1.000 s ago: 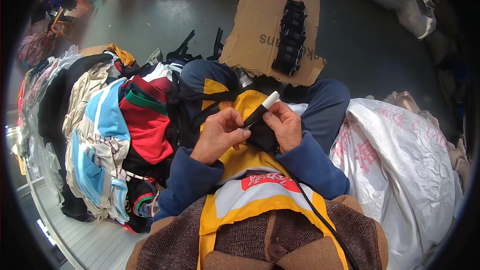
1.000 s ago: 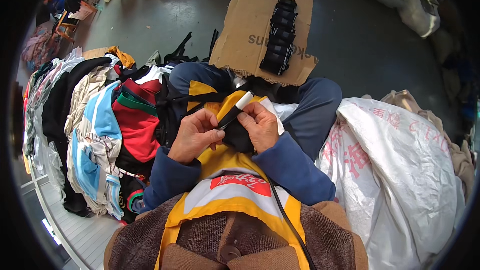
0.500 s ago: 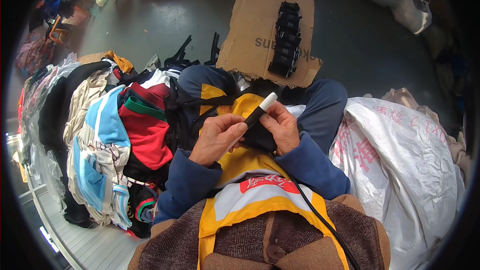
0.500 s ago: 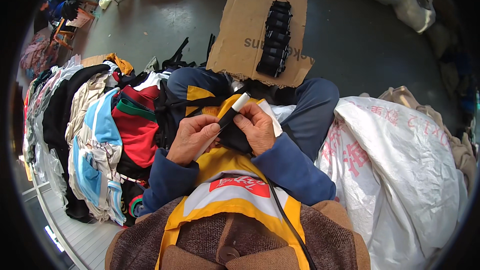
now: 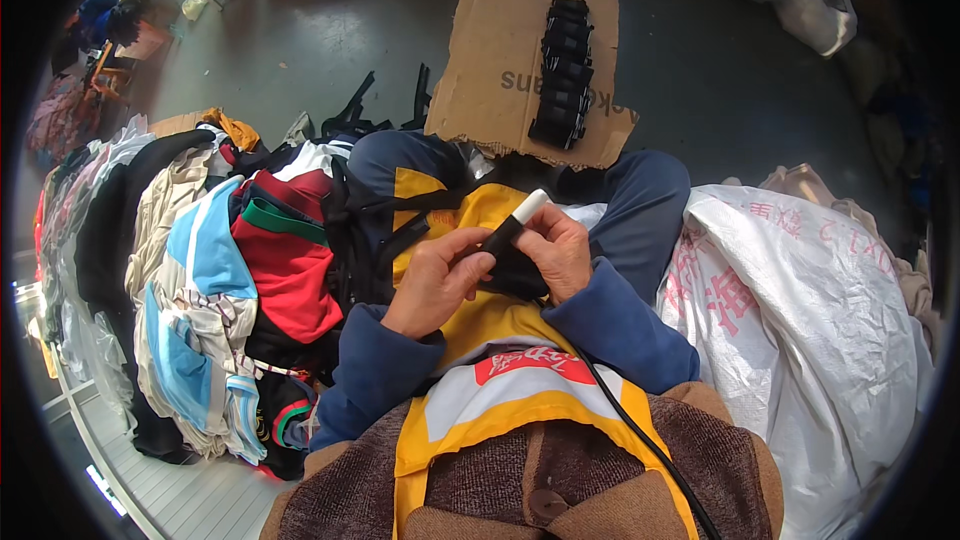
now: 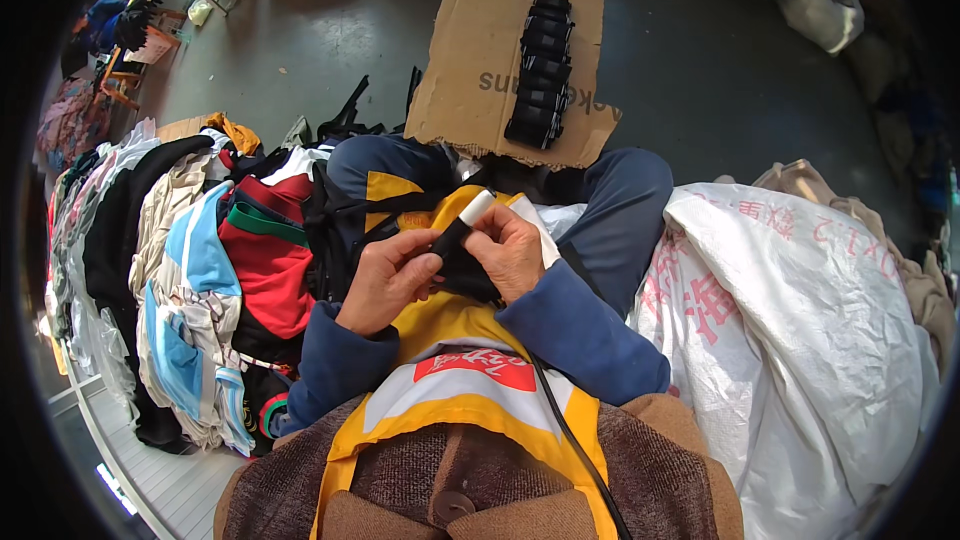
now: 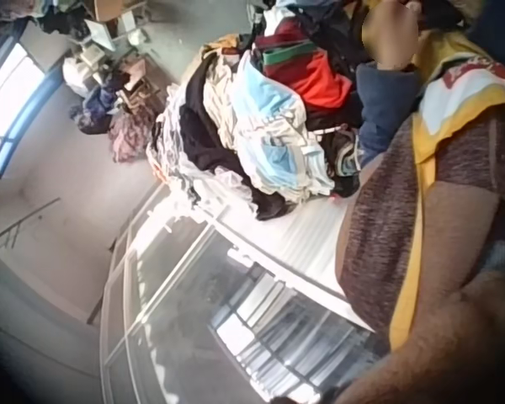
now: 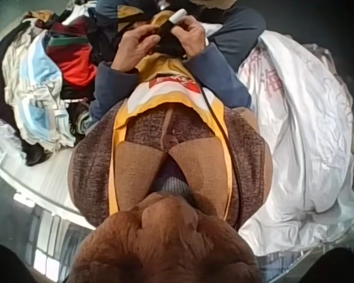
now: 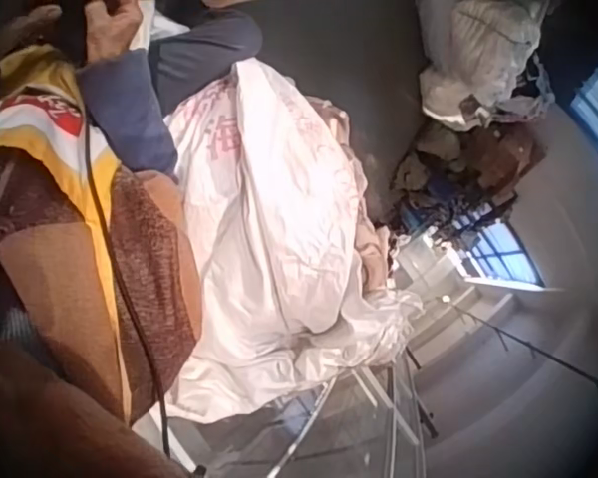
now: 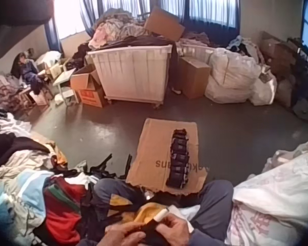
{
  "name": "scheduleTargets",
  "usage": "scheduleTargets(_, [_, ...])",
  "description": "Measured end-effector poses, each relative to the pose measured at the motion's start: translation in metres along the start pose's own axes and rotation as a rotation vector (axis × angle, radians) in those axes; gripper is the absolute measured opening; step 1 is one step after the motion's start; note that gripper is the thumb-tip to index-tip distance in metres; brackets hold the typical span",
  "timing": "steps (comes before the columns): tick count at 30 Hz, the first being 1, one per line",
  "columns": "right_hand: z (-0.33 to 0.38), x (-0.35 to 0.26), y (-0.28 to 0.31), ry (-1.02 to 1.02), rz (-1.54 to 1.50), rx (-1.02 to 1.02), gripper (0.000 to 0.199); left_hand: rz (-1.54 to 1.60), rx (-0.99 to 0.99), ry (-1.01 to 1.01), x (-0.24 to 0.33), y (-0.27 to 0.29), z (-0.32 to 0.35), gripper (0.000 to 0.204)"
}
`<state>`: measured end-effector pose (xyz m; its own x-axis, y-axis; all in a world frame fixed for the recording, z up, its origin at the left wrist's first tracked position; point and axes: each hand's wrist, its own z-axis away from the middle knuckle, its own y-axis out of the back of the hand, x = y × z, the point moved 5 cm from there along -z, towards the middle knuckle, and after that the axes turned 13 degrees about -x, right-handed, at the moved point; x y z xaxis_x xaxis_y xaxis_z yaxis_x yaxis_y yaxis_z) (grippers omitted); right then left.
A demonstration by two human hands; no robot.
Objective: The person slides small black fabric pieces onto a white tube by hand, folding and positioning them along the tube, and then stands up and walks across the room while holding the tube.
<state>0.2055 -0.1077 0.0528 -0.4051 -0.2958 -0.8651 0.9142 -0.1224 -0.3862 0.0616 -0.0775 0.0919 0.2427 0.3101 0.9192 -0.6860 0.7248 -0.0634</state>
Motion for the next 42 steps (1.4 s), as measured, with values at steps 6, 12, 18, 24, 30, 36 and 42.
scheduleTargets(6, [-0.002,0.015,0.001,-0.128,-0.213,0.008,0.011,-0.594,0.209,-0.22,0.017,-0.01,0.002,0.027])
scheduleTargets(12, [-0.003,0.021,0.002,-0.164,-0.242,0.007,0.015,-0.767,0.252,-0.246,0.018,-0.014,0.001,0.024])
scheduleTargets(18, [-0.003,0.009,-0.005,-0.087,-0.279,-0.111,0.022,-0.814,0.253,-0.239,0.018,-0.011,0.001,0.024])
scheduleTargets(24, [-0.002,0.01,-0.009,-0.052,-0.315,-0.053,0.023,-0.916,0.228,-0.255,0.028,-0.017,0.001,0.026])
scheduleTargets(30, [-0.001,0.006,-0.003,-0.059,-0.116,-0.037,0.025,-0.728,0.18,-0.182,0.022,-0.008,-0.004,0.028])
scheduleTargets(36, [-0.001,-0.008,-0.008,0.014,-0.265,-0.018,0.02,-0.356,0.055,0.043,0.02,0.009,-0.013,0.024])
scheduleTargets(42, [-0.008,-0.024,0.014,0.192,-0.323,0.184,0.018,-0.632,0.439,-0.496,0.059,0.006,0.013,0.008])
